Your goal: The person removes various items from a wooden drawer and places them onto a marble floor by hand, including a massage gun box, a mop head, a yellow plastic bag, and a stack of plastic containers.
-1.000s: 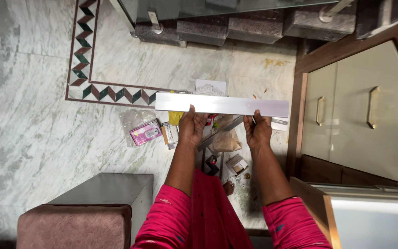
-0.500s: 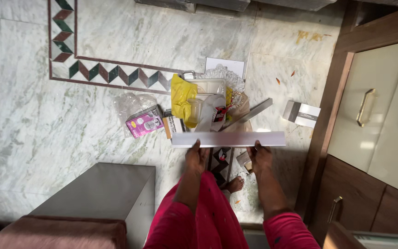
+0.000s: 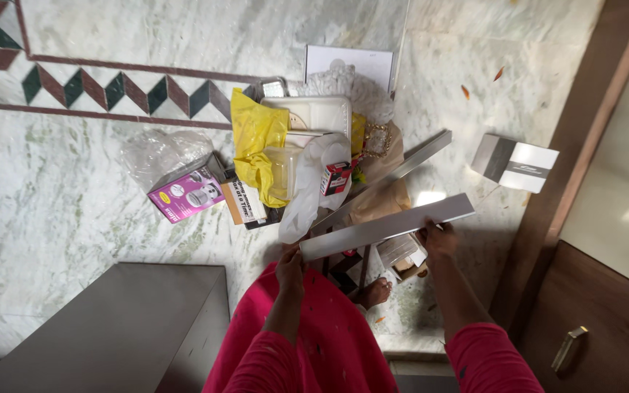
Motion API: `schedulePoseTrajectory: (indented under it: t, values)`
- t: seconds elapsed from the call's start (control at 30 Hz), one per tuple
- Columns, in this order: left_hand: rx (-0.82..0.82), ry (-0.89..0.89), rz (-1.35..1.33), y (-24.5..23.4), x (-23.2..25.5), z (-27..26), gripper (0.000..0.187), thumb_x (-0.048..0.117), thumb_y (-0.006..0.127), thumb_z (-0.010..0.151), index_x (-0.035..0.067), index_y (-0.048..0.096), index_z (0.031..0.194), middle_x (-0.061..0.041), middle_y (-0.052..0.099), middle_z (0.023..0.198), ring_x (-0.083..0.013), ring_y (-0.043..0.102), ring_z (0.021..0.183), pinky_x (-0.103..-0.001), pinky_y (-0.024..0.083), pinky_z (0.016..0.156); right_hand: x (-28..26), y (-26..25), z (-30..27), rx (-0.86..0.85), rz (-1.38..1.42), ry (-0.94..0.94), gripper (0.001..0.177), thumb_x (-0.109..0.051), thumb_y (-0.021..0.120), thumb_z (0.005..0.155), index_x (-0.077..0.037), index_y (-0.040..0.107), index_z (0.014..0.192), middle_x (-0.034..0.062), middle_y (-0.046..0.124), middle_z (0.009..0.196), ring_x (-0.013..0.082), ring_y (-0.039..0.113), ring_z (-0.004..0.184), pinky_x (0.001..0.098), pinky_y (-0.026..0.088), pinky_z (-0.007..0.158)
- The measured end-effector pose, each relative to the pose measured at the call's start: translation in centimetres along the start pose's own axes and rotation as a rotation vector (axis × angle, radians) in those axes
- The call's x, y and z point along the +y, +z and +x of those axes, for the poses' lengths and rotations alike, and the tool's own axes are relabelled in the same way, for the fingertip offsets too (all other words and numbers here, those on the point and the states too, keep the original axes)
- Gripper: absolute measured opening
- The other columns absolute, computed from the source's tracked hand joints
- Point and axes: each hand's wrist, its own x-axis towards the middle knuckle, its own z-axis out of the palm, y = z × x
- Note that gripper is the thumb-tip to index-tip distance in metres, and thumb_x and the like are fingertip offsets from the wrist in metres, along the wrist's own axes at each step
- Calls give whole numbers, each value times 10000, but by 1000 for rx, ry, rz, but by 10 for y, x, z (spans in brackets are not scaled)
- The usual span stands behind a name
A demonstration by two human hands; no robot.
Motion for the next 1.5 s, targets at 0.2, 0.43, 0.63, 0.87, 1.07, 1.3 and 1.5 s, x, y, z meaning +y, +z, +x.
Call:
schedulePoseTrajectory:
  t: [0.2,0.43,0.63,0.87,1.07,1.3,1.5]
  values:
    - [44,62,185,-1,-39,78,271,28,696,896,44,672,1165,-8,682,929,-109,603,744,-270,488,602,14,53,58,-100,-105,-110,231,-109,736,968,-2,634,1145,68,646,875,122,603,698,273,546,608]
    - [28,152,390,21,-32,131,372,91,656,931,118,610,1298,-56,658,909,-146,583,735,-301,481,609,7,106,88,-176,-140,-69,270,-101,717,967,-17,587,1189,64,654,949,120,617,771,258,584,681]
    - [-17,224,516,43,-9,140,458,146,622,960,182,556,1412,-97,636,892,-178,565,727,-328,475,614,23,110,107,-192,-39,-84,353,-41,665,957,-42,570,1297,87,716,1090,124,684,895,241,609,780]
    - [-86,273,690,43,8,87,560,209,583,995,256,494,1546,-145,612,872,-215,545,718,-359,467,621,72,76,90,-227,132,-138,536,-4,651,919,5,490,1431,85,739,1062,127,692,845,227,579,714]
    - [-156,-160,260,21,-17,-34,321,269,680,977,128,659,1264,-6,654,872,-105,594,687,-280,474,578,120,41,-78,-192,163,-61,235,-267,570,1097,-61,605,989,14,569,810,109,540,664,249,439,558]
    - [-283,-130,181,4,31,-146,295,214,666,999,104,602,1265,-19,615,856,-121,548,648,-280,438,494,82,-8,-265,28,143,246,309,-85,541,1008,-54,651,1295,122,690,1069,218,665,897,345,510,719]
    - [-198,-84,211,15,114,-223,480,158,648,968,183,535,1434,15,680,946,-114,655,740,-285,473,532,4,-24,-341,49,286,115,343,-91,564,1006,-42,641,1336,119,720,1076,200,690,906,337,528,740]
